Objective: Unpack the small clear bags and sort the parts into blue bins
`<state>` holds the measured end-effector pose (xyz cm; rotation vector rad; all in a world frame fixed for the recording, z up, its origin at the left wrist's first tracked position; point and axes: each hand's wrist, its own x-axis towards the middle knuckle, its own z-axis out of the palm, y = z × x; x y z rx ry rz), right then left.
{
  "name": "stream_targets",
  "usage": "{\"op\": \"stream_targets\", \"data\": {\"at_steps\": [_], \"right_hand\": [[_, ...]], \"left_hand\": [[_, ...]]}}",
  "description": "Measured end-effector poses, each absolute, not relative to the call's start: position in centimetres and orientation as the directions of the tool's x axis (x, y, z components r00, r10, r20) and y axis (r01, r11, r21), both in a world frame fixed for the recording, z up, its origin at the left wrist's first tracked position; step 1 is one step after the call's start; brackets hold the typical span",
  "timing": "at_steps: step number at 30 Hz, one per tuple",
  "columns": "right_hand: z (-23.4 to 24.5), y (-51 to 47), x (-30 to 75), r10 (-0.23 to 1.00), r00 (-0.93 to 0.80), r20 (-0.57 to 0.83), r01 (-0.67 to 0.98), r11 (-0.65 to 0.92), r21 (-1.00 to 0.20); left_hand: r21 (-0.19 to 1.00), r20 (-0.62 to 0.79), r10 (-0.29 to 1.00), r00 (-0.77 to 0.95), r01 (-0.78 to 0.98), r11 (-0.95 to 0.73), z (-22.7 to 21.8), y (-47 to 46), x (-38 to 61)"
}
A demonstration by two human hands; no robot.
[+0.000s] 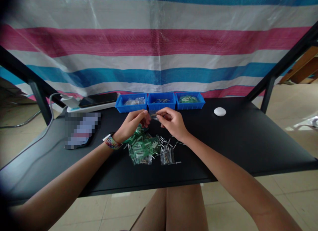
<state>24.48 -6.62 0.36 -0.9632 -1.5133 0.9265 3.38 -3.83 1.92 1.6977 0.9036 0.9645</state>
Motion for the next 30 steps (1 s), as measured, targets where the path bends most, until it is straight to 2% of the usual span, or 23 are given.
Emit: {"op": "stream_targets", "data": {"at_steps": [2,5,8,11,13,15,17,20,22,25,28,30], "right_hand": [[0.5,-6.8,24.6,0.875,-0.105,0.472,0.205,0.484,-0.851],[0.5,-7.1,24.8,0.754,-0.164,0.636,0.357,0.647,-0.674],[0.4,-7.3,24.8,0.708,-0.207,0.675,0.408,0.689,-0.598],[0.2,-7.2,24.7,0.735,-0.148,0.662,0.415,0.654,-0.633],[0.2,-7.0,24.7,0.792,-0.074,0.606,0.360,0.588,-0.725],[0.2,-6.7,24.8,0.879,-0.040,0.476,0.221,0.472,-0.853],[0.1,-6.3,24.9,0.950,-0.084,0.302,0.056,0.307,-0.950],[0.1,-6.0,24.8,0.972,-0.188,0.142,-0.068,0.131,-0.989],[0.0,-5.9,24.6,0.968,-0.205,0.147,-0.080,0.133,-0.988],[0.0,-5.9,24.4,0.962,-0.157,0.225,-0.037,0.222,-0.974],[0.1,-6.2,24.5,0.944,-0.108,0.312,0.059,0.320,-0.946],[0.4,-6.6,24.6,0.900,-0.102,0.423,0.181,0.435,-0.882]], "left_hand": [[0.965,0.147,0.898,0.415,0.138,-0.221,1.9,-3.8,3.3],[0.982,0.094,0.878,0.470,0.099,-0.158,2.1,-3.7,3.2],[0.987,0.111,0.859,0.499,0.045,-0.153,2.3,-3.8,3.3],[0.982,0.145,0.869,0.473,0.040,-0.186,2.3,-3.8,3.3],[0.977,0.168,0.875,0.454,0.044,-0.210,2.1,-3.7,3.3],[0.971,0.190,0.874,0.447,0.046,-0.235,2.0,-3.7,3.2],[0.966,0.206,0.867,0.454,0.049,-0.255,2.0,-3.7,3.2],[0.959,0.214,0.853,0.476,0.064,-0.276,1.9,-3.7,3.3],[0.955,0.220,0.845,0.488,0.071,-0.289,1.9,-3.8,3.4],[0.953,0.215,0.848,0.484,0.086,-0.291,1.9,-3.8,3.5],[0.960,0.177,0.874,0.452,0.116,-0.254,1.8,-3.8,3.5],[0.968,0.145,0.893,0.425,0.124,-0.216,1.7,-3.8,3.4]]}}
